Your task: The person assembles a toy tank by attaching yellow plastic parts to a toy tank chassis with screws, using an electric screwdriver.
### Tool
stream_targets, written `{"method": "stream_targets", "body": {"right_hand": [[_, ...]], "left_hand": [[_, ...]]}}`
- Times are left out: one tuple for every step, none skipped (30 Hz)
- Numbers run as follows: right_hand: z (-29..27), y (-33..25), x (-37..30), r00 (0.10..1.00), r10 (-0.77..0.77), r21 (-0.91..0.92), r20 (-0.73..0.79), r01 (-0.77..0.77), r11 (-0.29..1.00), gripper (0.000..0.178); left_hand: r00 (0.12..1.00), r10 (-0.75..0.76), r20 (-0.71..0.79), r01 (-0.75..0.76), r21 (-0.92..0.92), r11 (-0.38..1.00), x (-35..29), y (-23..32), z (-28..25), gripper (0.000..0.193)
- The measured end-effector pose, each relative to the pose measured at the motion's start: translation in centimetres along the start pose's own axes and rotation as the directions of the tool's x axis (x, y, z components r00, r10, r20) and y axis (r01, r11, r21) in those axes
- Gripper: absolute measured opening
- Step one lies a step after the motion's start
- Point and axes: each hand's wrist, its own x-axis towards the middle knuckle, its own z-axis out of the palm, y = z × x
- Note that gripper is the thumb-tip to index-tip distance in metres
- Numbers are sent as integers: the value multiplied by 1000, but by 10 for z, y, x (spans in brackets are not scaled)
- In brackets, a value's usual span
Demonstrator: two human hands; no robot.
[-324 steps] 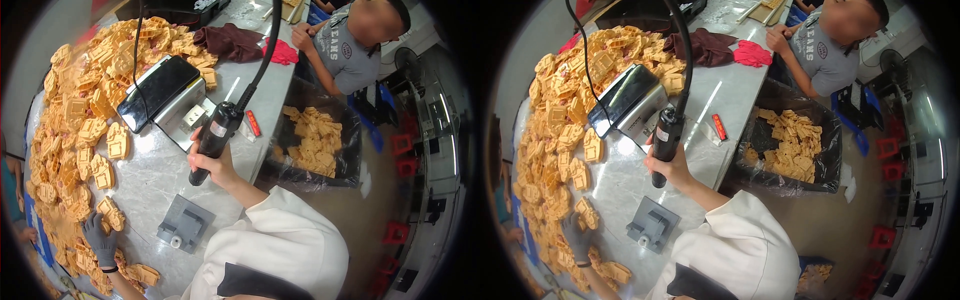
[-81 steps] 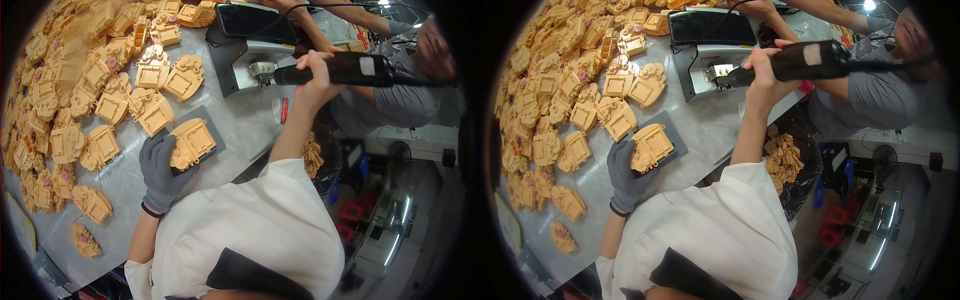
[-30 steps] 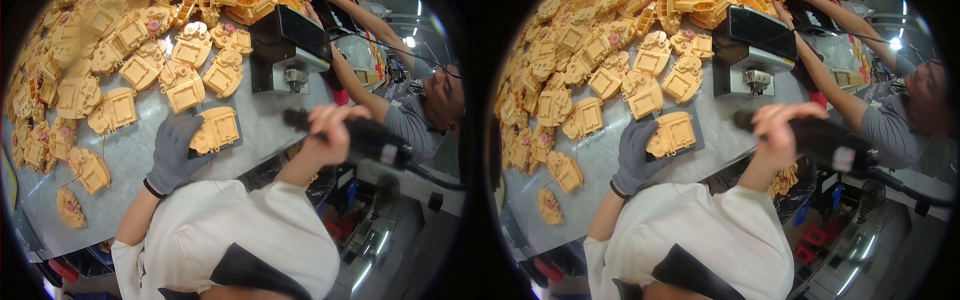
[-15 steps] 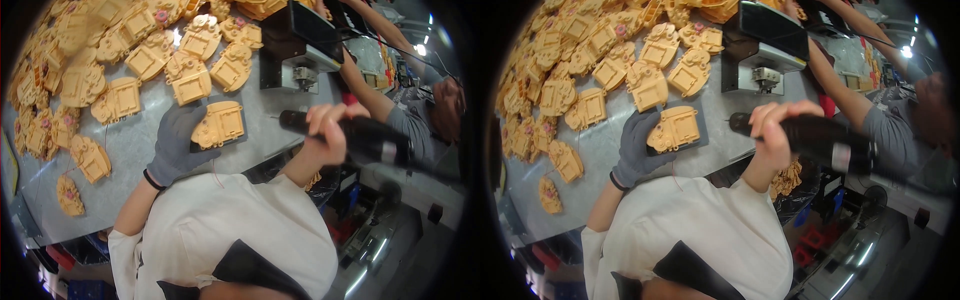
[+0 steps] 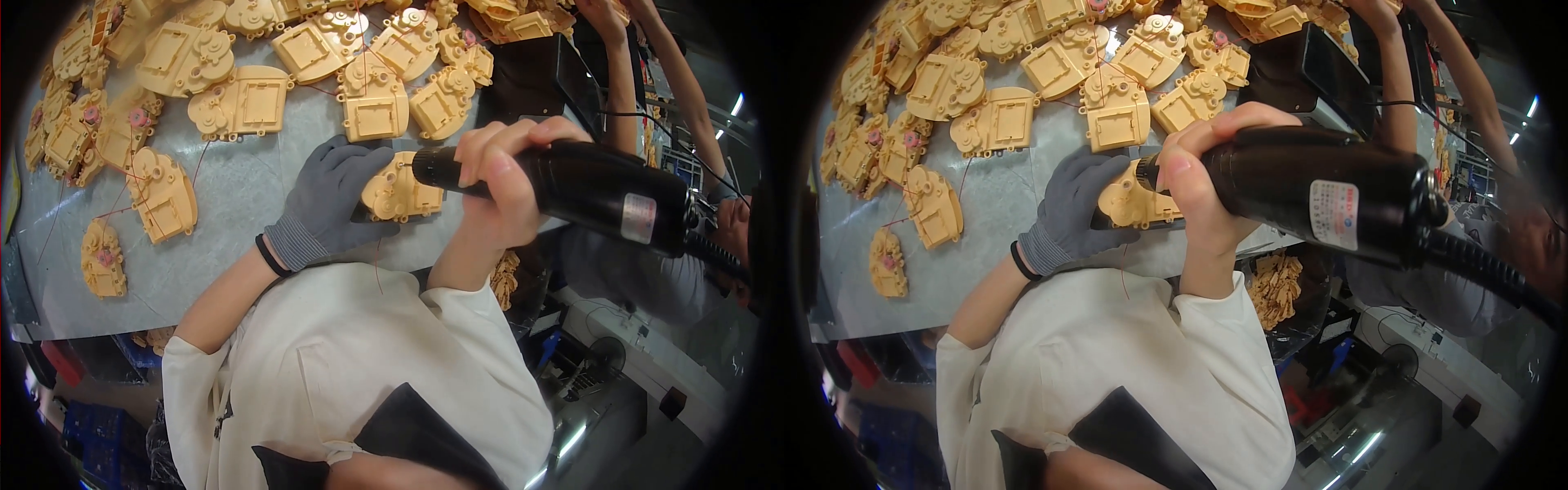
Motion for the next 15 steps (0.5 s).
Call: {"method": "stream_targets", "body": {"right_hand": [[1, 1, 1, 1000, 7, -1, 4, -7, 1000, 37], [1, 3, 3, 999, 7, -40, 32, -6, 999, 36], [1, 5, 4, 998, 9, -77, 61, -5, 997, 36], [2, 7, 4, 998, 19, -80, 63, -14, 997, 36], [3, 9, 5, 999, 10, -12, 32, -10, 1000, 38], [4, 10, 4, 1000, 4, 56, 0, -4, 998, 40], [3, 11, 4, 1000, 14, 55, 3, -14, 998, 40], [3, 12, 4, 999, -27, 42, 39, 26, 999, 40], [2, 12, 4, 995, -69, 31, 74, 67, 997, 40], [2, 12, 5, 996, -61, 33, 71, 58, 998, 40], [0, 11, 7, 989, -54, -57, 135, 62, 996, 38], [0, 10, 8, 979, -44, -145, 197, 73, 987, 36], [1, 11, 8, 981, -37, -147, 189, 66, 987, 37], [0, 12, 8, 982, -39, -144, 184, 66, 987, 37], [-1, 14, 7, 975, -64, -193, 211, 105, 976, 36]], "left_hand": [[1000, -8, -2, 8, -3, 1000, -1, -1, 0, 79], [1000, -10, 5, 10, 1, 1000, -2, -2, 0, 80], [1000, -13, 12, 13, 5, 1000, -2, -3, 0, 80], [1000, -22, 13, 22, 0, 1000, -2, -3, 0, 80], [1000, -21, 15, 21, -2, 1000, -1, -3, -1, 81], [1000, -20, 18, 20, -5, 1000, 0, -3, -1, 81], [999, -30, 18, 30, -8, 1000, 0, -3, 0, 81], [1000, -22, 15, 22, -5, 1000, 1, -3, 1, 82], [1000, -13, 12, 13, -3, 1000, 2, -4, 3, 83], [1000, -20, 17, 20, -4, 1000, 2, -4, 3, 83], [1000, -21, 17, 21, 0, 1000, 2, -4, 4, 84], [1000, -21, 17, 21, 5, 1000, 3, -2, 5, 86], [1000, -22, 21, 21, 7, 1000, 3, -1, 6, 86], [999, -40, 9, 40, 1, 999, 5, 1, 7, 88], [998, -58, -3, 58, -5, 998, 6, 2, 7, 89]]}}
